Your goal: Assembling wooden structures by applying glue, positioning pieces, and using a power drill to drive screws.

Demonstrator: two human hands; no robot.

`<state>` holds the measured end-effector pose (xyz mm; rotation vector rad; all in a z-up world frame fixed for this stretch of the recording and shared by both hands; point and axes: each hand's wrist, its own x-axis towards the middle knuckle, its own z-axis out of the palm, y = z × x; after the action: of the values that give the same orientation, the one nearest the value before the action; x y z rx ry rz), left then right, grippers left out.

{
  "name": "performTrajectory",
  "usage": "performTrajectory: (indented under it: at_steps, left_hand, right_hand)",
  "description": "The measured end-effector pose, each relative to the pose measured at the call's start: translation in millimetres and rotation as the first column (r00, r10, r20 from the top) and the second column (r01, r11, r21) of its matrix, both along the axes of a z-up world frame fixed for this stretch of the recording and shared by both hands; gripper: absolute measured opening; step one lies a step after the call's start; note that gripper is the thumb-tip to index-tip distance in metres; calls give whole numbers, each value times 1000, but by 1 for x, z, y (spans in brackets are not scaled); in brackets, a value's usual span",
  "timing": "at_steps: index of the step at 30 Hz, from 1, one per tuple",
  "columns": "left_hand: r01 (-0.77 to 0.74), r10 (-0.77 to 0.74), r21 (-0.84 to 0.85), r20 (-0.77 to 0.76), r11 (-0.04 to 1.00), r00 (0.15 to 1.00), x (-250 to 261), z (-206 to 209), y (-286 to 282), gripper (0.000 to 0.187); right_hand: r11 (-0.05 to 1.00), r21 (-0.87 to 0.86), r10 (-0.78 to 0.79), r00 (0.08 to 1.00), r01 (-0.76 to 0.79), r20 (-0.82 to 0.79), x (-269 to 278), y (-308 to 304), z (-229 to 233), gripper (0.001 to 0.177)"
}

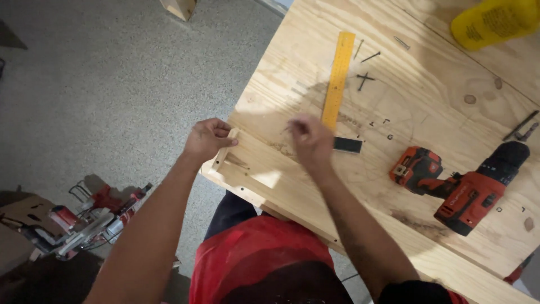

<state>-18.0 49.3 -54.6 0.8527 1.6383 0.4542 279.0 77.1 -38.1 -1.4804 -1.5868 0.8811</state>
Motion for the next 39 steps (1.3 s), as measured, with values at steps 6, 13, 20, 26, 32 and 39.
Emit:
performTrajectory:
  at_steps: [6, 13, 20, 26, 32, 39]
  left_hand:
    - [116, -113, 6, -181, 993, 977, 10, 22, -4, 49]
    - [237, -227, 118, -91, 964, 970, -2, 41, 1, 53]
    - [248, -250, 88, 14, 965, 968, -18, 28, -6, 62]
    - [353, -348, 56, -80, 934, 934, -26, 61, 2, 50]
    - [260, -264, 75, 36, 963, 964, -19, 29, -7, 43]
    - [256, -271, 164, 72, 952, 960, -16, 23, -6, 43]
  right_hand:
    - [971, -198, 85, 968, -133, -237, -78, -23, 29, 12]
    - [965, -195, 160, 982, -177, -102, -109, -31, 25, 13]
    - [946, -279, 214, 966, -167, 148, -127, -39, 39, 13]
    - [957, -276, 185, 917, -87, 353, -142, -37, 42, 15]
    - [930, -140, 347, 680, -341, 646, -135, -39, 16, 11]
    - [948, -285, 294, 729, -141, 619, -136, -47, 66, 36]
